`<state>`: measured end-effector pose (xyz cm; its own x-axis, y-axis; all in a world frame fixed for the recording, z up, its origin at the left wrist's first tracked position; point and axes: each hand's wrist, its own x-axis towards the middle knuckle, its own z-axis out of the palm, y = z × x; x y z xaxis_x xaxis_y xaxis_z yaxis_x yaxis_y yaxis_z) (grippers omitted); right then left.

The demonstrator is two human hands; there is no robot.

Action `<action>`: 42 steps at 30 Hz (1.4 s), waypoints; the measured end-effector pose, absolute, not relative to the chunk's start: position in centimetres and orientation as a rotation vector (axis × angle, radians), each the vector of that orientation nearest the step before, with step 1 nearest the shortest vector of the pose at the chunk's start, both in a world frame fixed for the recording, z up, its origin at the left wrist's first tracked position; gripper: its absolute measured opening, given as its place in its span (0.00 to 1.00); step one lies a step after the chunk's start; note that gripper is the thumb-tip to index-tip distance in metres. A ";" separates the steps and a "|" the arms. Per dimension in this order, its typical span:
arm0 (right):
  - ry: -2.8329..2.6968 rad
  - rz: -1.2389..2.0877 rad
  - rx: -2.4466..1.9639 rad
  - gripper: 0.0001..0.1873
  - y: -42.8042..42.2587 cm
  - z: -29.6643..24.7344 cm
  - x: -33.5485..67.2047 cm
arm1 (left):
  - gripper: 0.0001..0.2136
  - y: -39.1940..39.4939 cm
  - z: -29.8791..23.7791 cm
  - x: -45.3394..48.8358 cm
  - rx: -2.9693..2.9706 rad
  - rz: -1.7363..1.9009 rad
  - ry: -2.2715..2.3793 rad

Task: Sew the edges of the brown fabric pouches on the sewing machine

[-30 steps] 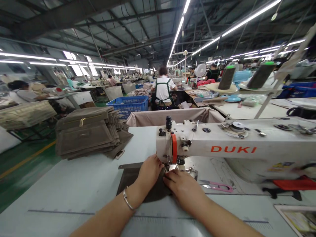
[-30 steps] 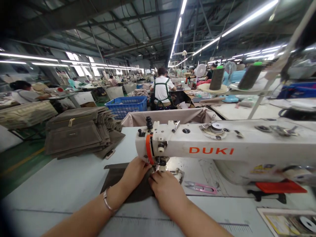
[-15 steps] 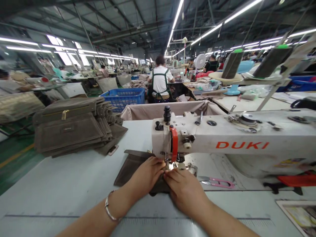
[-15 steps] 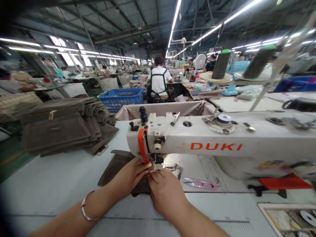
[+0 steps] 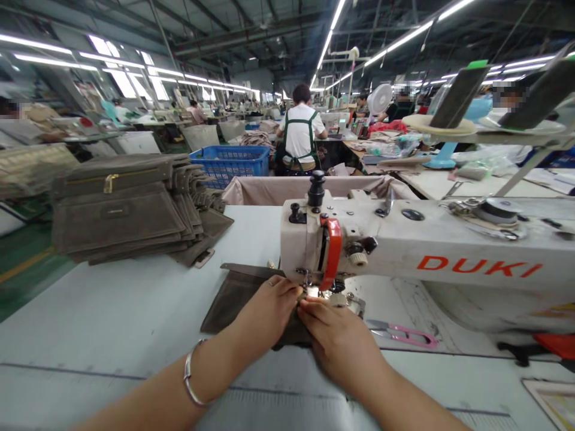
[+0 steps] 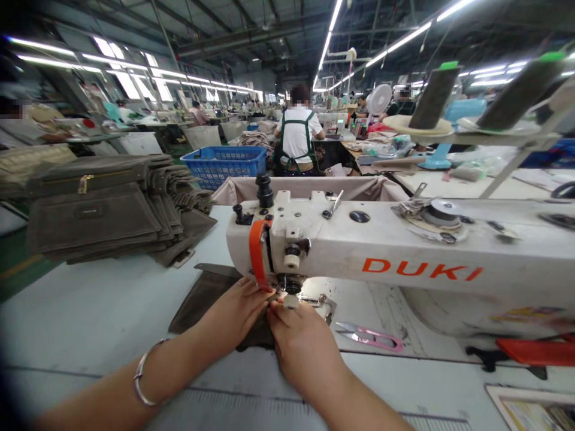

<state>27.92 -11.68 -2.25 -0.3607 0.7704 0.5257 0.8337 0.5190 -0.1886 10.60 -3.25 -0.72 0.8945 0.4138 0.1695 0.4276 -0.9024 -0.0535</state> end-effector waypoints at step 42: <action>-2.281 0.488 -1.550 0.31 -14.3 3.0 33.5 | 0.18 -6.2 0.5 7.2 -3.286 -0.455 -0.658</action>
<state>33.45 -14.34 3.03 -0.3474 0.9339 0.0848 0.8173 0.3458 -0.4609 7.23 -6.17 0.46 0.8897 0.4047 0.2113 0.3406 -0.8966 0.2832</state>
